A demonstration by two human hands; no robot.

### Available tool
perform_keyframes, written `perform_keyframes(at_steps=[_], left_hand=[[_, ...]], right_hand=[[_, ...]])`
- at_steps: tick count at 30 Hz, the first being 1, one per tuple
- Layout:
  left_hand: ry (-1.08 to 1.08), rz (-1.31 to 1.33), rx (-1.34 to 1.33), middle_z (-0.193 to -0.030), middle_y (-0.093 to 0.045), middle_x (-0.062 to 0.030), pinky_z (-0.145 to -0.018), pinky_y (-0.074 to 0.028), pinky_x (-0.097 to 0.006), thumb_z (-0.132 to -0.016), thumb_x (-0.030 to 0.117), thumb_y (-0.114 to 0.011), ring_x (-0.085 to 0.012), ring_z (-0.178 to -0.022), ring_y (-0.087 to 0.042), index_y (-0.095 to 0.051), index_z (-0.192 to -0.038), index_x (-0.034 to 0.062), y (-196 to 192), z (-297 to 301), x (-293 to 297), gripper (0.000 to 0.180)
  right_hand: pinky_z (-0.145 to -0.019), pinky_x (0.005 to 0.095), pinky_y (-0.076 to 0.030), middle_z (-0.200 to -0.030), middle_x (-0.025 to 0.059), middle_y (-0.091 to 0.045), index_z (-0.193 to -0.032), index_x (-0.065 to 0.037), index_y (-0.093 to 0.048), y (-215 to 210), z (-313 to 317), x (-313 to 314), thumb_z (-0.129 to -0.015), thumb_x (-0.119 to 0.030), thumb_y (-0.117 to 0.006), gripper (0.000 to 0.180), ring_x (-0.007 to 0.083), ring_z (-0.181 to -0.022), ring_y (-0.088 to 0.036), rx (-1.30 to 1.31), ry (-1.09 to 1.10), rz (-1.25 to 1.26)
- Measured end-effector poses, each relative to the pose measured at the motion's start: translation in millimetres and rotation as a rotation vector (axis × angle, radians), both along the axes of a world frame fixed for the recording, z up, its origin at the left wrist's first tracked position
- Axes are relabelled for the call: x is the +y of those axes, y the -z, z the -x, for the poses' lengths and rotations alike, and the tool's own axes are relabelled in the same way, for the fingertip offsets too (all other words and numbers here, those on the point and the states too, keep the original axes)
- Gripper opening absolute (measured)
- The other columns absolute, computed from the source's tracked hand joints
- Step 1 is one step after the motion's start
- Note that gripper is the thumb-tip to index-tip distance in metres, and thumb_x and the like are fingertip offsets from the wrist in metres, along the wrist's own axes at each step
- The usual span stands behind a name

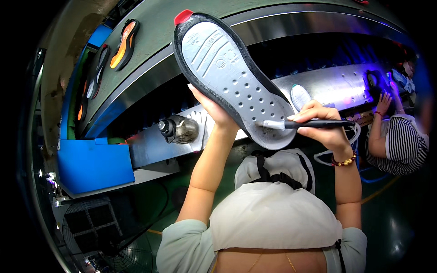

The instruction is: The person paints the soles of multiple shoes using a brush. They pick up each shoe from a conveyor belt, apply paint to the sole, and place it back on the belt. The shoes vary in color, including gray and orange soles.

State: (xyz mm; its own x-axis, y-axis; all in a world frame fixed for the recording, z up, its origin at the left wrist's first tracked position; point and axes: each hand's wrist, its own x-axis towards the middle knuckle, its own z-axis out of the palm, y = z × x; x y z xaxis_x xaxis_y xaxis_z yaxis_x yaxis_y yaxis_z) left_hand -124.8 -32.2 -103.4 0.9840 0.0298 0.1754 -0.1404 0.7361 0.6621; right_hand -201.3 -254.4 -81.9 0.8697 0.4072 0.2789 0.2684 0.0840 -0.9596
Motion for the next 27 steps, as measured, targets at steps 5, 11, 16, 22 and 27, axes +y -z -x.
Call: perform_keyframes(at_steps=[5, 11, 16, 22, 27], left_hand=[[0.053, 0.053, 0.004, -0.118, -0.044, -0.0167, -0.088, -0.04, -0.042, -0.08, 0.065, -0.014, -0.0322, -0.101, -0.049, -0.028, -0.128, 0.0057, -8.4, 2.6, 0.2, 0.077], [0.394, 0.424, 0.214, -0.112, -0.051, -0.009, -0.087, -0.04, -0.033, -0.078, 0.065, -0.032, -0.022, -0.099, -0.05, -0.041, -0.12, 0.0039, -11.0, 22.7, 0.1, 0.075], [0.563, 0.391, 0.056, -0.1, -0.058, -0.0156, -0.08, -0.045, -0.034, -0.076, 0.029, -0.052, -0.0237, -0.089, -0.057, -0.05, -0.108, -0.0021, 21.8, 44.0, 8.0, 0.045], [0.688, 0.128, 0.245, -0.1, -0.057, -0.0132, -0.079, -0.045, -0.032, -0.073, 0.02, -0.053, -0.0219, -0.087, -0.057, -0.049, -0.109, -0.0003, -6.5, 28.0, 16.3, 0.042], [0.789, -0.115, 0.477, -0.103, -0.056, -0.012, -0.081, -0.043, -0.029, -0.073, 0.019, -0.055, -0.0204, -0.089, -0.056, -0.046, -0.116, 0.0016, -26.3, 25.8, 14.5, 0.047]], right_hand=[[-0.08, 0.0267, -0.04, -0.086, 0.0084, -0.064, -0.084, -0.003, -0.065, 3.0, -1.9, -4.1, -0.061, 0.002, -0.068, 0.024, 0.0163, -0.088, -0.052, -0.068, -0.286, -0.095], [-0.084, 0.0326, -0.042, -0.094, 0.0173, -0.059, -0.085, 0.002, -0.059, 16.5, -1.4, 7.8, -0.067, 0.005, -0.06, 0.018, 0.0232, -0.088, -0.057, 0.243, -0.011, -0.304], [-0.079, 0.0291, -0.043, -0.092, 0.0142, -0.061, -0.086, 0.001, -0.061, 4.8, 10.9, 30.5, -0.067, 0.003, -0.063, 0.019, 0.0182, -0.085, -0.056, 0.214, -0.052, -0.231], [-0.079, 0.0293, -0.045, -0.091, 0.0141, -0.062, -0.086, 0.001, -0.062, -11.5, 3.6, 14.9, -0.065, 0.004, -0.066, 0.021, 0.0194, -0.085, -0.059, 0.076, -0.237, -0.183], [-0.08, 0.0294, -0.046, -0.089, 0.0145, -0.063, -0.085, 0.001, -0.062, -14.4, -3.7, 12.7, -0.066, 0.006, -0.064, 0.02, 0.0238, -0.088, -0.06, -0.097, -0.413, 0.097]])
